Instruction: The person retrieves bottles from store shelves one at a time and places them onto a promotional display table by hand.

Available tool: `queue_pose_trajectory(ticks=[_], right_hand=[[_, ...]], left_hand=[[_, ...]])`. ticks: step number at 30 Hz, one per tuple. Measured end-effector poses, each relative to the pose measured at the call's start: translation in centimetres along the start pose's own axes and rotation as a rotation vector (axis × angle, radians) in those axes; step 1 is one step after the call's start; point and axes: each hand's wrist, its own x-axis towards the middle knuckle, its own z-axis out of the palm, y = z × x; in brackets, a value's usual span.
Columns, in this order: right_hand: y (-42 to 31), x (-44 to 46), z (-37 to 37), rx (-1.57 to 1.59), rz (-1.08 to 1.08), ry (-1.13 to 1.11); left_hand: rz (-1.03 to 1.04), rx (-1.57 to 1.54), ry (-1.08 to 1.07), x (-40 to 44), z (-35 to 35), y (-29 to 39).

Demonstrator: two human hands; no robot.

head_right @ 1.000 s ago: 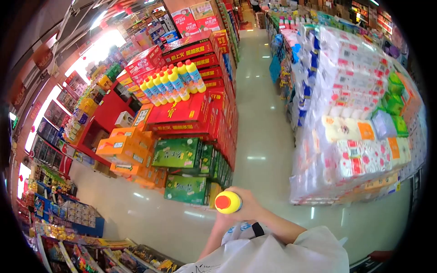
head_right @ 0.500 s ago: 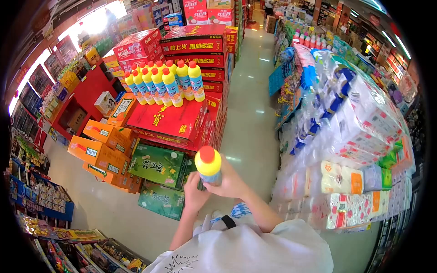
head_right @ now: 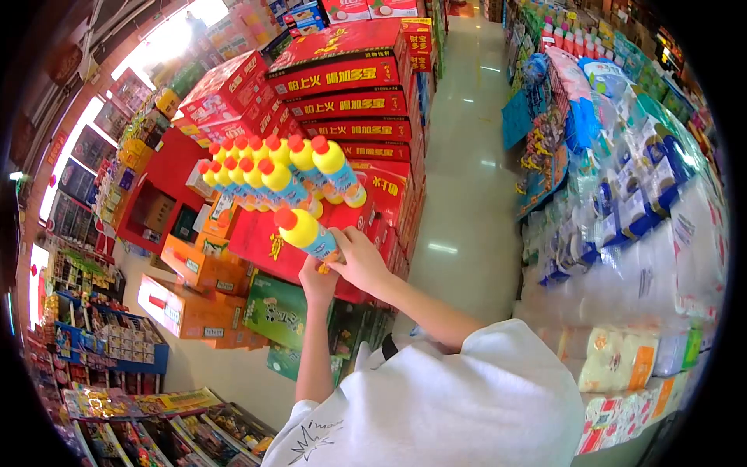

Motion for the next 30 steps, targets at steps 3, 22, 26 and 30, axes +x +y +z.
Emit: queue_pose_trajectory(ticks=[3, 22, 26, 30], right_hand=[[2.9, 3.2, 1.1, -0.032, -0.049, 0.025], [9.1, 5.7, 6.2, 0.263, 0.161, 0.194], [8.9, 6.1, 6.2, 0.156, 0.09, 0.212], [9.1, 6.2, 6.9, 0.125, 0.087, 0.238]], left_hand=[[0.033, 0.075, 0.055, 3.7, 1.5, -2.2], [-0.099, 0.075, 0.31, 6.3, 4.4, -5.7], [-0.198, 0.056, 0.303, 6.4, 4.2, -5.1], [-0.208, 0.095, 0.296, 6.5, 4.1, -4.7]])
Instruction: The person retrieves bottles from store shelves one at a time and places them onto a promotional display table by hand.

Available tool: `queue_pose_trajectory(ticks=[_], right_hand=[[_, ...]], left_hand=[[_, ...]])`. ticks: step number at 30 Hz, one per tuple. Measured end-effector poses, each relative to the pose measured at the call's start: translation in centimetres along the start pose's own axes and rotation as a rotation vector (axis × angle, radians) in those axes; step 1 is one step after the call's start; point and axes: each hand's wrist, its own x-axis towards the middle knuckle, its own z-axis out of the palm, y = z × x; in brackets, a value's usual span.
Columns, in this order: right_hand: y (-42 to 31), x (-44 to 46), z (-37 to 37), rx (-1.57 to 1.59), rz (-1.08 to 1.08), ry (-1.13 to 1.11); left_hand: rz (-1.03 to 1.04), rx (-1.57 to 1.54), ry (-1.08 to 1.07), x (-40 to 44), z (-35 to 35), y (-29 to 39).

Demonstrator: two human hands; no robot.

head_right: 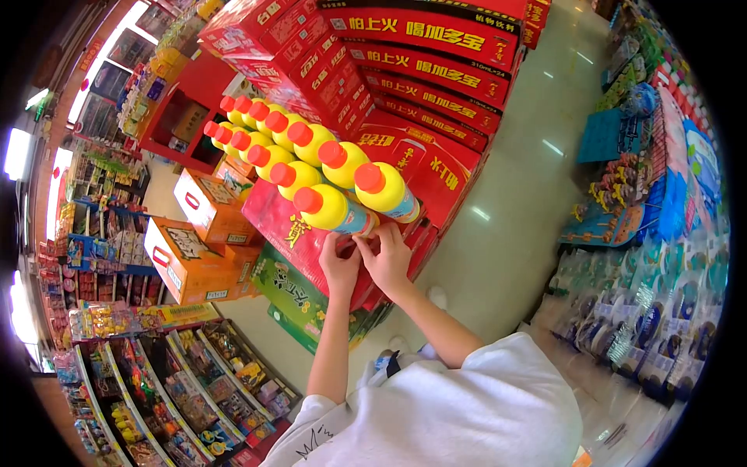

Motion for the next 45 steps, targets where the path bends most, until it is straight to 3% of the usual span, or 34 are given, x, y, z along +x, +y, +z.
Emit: queue_pose_trajectory(ticks=[10, 12, 14, 19, 20, 21, 24, 28, 30, 35, 45], right_hand=[[-0.1, -0.3, 0.3, -0.075, -0.066, 0.032], [-0.3, -0.8, 0.0, -0.097, -0.108, 0.02], [-0.3, -1.2, -0.5, 0.054, -0.153, -0.022], [-3.1, -6.5, -3.2, 0.141, -0.159, -0.201], [-3.7, -8.5, -3.5, 0.138, -0.178, -0.237], [-4.6, -10.8, -3.7, 0.118, -0.102, -0.317], [-6.6, -18.0, -2.8, 0.121, -0.005, -0.57], [-9.9, -25.5, -0.3, 0.192, -0.368, -1.234], [-12.0, -28.5, 1.1, 0.207, -0.458, -1.429], [-17.7, -36.3, 5.5, 0.273, -0.582, -1.684], [-26.2, -51.8, 8.2, 0.463, -0.922, -2.28]], left_hand=[[0.092, -0.111, -0.007, -0.6, -0.1, -0.3], [0.162, -0.071, -0.002, -1.8, -1.2, 0.0], [0.305, 0.161, 0.085, -4.9, -3.4, 1.3], [-0.073, -0.057, 0.02, -16.8, -11.8, -0.7], [-0.18, -0.126, 0.024, -19.4, -13.2, -4.3], [-0.173, -0.05, 0.039, -20.9, -15.8, -2.9], [-0.341, -0.201, 0.184, -26.9, -20.8, -7.4], [-0.492, -0.141, 0.345, -34.1, -26.2, -11.4], [-0.528, -0.165, 0.446, -36.6, -28.2, -12.3], [-0.555, -0.118, 0.544, -43.7, -33.8, -10.2], [-0.784, -0.16, 1.299, -61.2, -36.4, -9.3]])
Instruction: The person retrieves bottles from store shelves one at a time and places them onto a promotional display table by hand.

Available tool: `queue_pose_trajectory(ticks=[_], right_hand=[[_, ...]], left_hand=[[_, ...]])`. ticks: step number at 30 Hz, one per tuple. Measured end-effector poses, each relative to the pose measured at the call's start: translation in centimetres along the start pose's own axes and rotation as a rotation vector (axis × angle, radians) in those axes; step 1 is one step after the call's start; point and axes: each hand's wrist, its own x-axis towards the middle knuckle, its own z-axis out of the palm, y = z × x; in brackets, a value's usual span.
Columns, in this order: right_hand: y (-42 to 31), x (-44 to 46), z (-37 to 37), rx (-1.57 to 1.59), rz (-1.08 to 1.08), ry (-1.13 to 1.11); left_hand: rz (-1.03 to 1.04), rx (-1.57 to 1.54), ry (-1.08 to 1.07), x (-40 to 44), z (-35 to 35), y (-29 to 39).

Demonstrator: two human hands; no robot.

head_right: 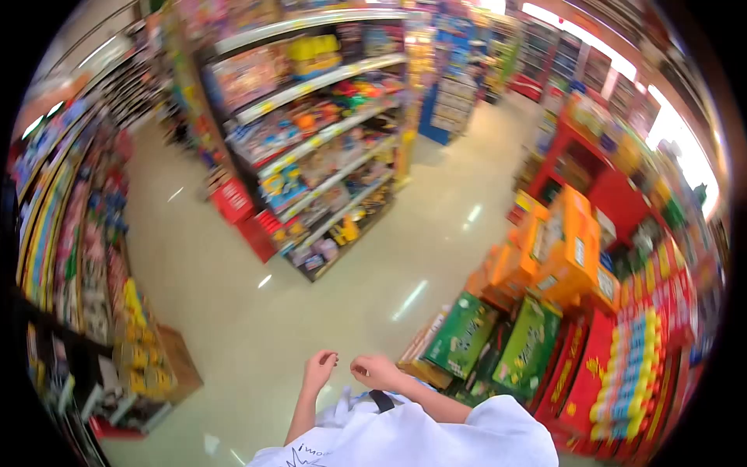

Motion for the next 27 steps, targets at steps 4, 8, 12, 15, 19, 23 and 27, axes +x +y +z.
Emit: queue_pose_trajectory(ticks=[4, 8, 12, 15, 19, 23, 27], right_hand=[[-1.2, 4.6, 2.5, 0.057, -0.089, -0.204], [-2.2, 9.9, 5.3, 0.06, -0.164, -0.365], [-2.4, 16.5, 8.1, 0.121, -0.24, -0.481], [-2.6, 22.3, 9.6, 0.175, -0.309, -0.519], [-3.7, 31.5, 9.8, 0.18, -0.269, -0.519], [-3.7, 40.9, 9.4, 0.192, -0.265, -0.386], [-4.0, 49.5, 10.6, 0.164, -0.267, -0.34]], left_hand=[[-0.13, -0.039, 0.218, -2.2, -4.0, -1.8], [-0.207, -0.075, 0.374, -3.7, -7.1, -4.8], [-0.259, -0.13, 0.506, -1.7, -10.4, -5.5], [-0.245, -0.074, 0.525, 2.0, -13.8, -4.5], [-0.355, 0.066, 0.399, 9.2, -18.3, -4.7], [-0.334, 0.179, 0.272, 15.8, -21.8, -5.2], [-0.32, 0.091, 0.205, 18.8, -26.1, -4.2]])
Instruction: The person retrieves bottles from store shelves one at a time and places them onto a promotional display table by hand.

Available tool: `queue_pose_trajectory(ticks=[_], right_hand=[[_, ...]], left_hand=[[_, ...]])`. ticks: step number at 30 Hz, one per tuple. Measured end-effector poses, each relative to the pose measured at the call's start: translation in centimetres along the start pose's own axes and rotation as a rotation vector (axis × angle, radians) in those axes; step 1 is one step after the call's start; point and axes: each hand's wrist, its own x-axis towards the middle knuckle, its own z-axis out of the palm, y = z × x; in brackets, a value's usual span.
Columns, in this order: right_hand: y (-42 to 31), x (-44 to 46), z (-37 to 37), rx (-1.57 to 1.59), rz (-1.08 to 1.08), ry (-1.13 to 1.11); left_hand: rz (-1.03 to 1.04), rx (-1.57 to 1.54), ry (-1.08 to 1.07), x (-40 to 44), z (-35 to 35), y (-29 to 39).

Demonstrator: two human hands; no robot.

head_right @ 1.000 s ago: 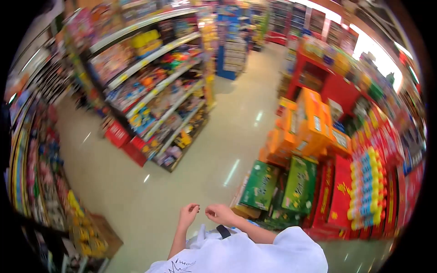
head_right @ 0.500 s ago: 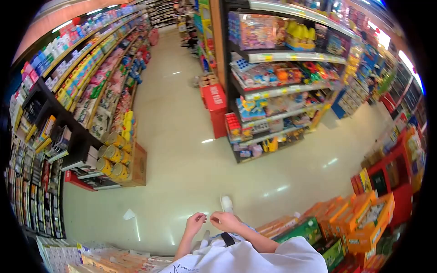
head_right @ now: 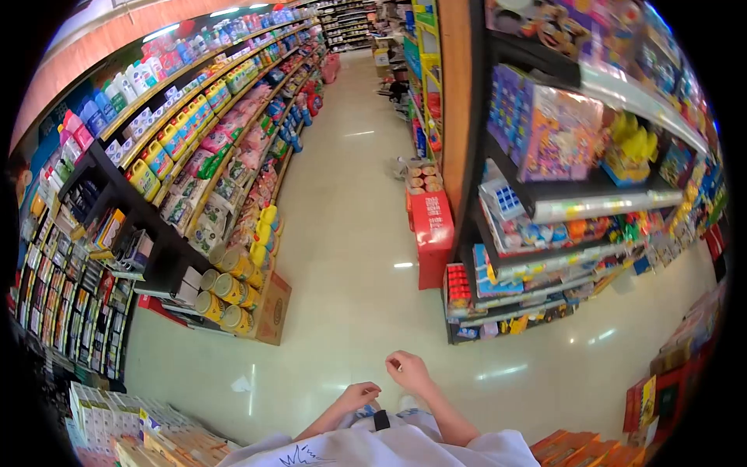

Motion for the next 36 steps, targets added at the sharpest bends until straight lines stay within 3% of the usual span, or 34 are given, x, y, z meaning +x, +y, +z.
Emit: queue_pose_trajectory(ticks=[5, 11, 13, 21, 23, 28, 32, 36], right_hand=[[-0.5, 9.8, 0.6, 0.005, -0.018, -0.091], [0.4, 20.4, 5.5, -0.051, 0.007, -0.25], [-0.9, 25.0, 6.6, -0.077, -0.032, -0.346], [-4.3, 43.1, 10.2, -0.006, -0.166, -0.307], [-4.0, 47.1, 11.2, 0.099, -0.058, -0.299], [-1.3, 56.8, 12.5, 0.098, -0.049, -0.318], [1.2, 68.2, 12.2, 0.071, -0.046, -0.235], [0.5, 80.0, 10.2, 0.084, -0.03, -0.145]], left_hand=[[0.027, -0.09, 0.254, 4.6, -7.2, -0.3], [0.03, -0.286, 0.245, 13.6, -15.6, -2.1], [0.07, -0.37, 0.221, 18.0, -21.3, -1.3], [0.071, -0.552, 0.657, 24.4, -37.3, 2.0], [0.033, -0.533, 0.635, 25.6, -40.0, 2.6], [-0.079, -0.484, 0.559, 32.0, -47.0, 1.7], [0.023, -0.449, 0.549, 41.1, -55.3, 1.3], [0.014, -0.43, 0.573, 48.9, -63.8, 5.1]])
